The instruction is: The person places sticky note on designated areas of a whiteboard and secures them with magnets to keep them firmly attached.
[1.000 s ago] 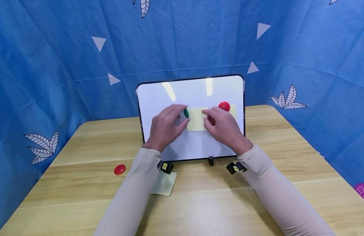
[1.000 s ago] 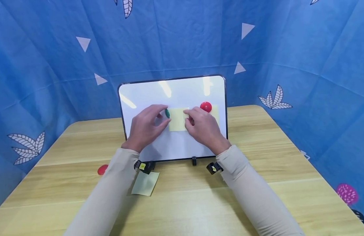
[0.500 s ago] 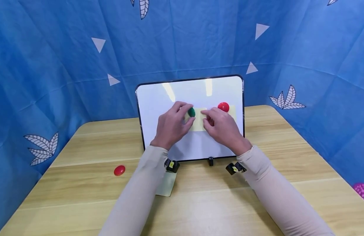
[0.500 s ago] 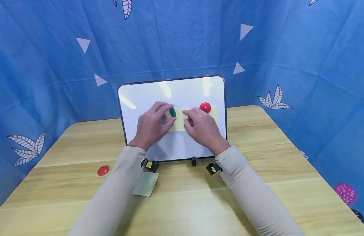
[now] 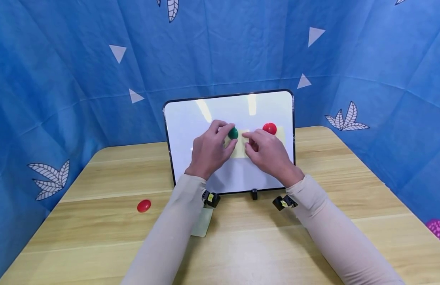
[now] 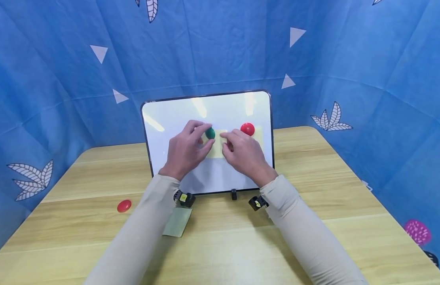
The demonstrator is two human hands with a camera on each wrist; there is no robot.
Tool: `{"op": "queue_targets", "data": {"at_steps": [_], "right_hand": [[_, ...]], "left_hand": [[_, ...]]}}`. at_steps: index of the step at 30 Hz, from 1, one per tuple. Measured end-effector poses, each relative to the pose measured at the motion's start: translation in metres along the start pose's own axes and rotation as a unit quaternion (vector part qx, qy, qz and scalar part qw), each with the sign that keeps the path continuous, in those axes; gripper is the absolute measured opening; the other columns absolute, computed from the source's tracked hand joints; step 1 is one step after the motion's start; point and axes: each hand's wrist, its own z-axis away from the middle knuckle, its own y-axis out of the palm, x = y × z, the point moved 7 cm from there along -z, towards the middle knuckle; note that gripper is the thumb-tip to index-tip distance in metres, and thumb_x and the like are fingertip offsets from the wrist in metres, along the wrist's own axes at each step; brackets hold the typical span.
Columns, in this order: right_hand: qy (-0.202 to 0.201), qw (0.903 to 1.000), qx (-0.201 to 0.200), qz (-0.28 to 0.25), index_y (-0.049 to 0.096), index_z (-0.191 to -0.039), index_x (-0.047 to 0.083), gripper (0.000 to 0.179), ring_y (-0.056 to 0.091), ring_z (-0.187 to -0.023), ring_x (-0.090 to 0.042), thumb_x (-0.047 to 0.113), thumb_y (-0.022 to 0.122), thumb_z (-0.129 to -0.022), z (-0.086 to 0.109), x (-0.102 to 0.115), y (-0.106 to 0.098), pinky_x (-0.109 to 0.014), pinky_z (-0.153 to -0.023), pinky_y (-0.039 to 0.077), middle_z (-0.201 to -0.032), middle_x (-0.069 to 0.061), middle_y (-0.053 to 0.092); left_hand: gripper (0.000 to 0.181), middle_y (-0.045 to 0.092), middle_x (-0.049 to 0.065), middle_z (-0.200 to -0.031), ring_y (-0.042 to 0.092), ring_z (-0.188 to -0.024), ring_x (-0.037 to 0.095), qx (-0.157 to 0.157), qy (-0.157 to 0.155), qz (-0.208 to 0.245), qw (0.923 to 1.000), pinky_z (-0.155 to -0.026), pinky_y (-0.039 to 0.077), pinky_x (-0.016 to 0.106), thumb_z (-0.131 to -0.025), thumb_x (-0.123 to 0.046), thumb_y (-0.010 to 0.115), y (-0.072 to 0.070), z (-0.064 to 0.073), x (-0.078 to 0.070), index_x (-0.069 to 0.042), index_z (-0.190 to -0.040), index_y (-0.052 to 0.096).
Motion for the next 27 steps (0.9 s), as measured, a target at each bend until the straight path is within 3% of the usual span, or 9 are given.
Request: {"op": "queue_targets", "data": {"at_steps": [27], "right_hand": [[0.004, 1.0, 0.0, 0.005, 0.071, -0.121, 0.002, 0.033, 0.057, -0.072, -0.016, 0.011, 0.074, -0.089, 0.0, -0.001, -0.002, -0.029, -0.064, 0.053, -0.086, -0.005, 0.064]], "left_hand": [[0.041, 0.062, 0.009, -0.116, 0.072, -0.082, 0.019, -0.013, -0.046, -0.03, 0.9984, -0.064, 0.057, 0.028, -0.091, -0.031, 0.075, 0.005, -0.007, -0.011, -0.011, -0.126, 0.069]]}}
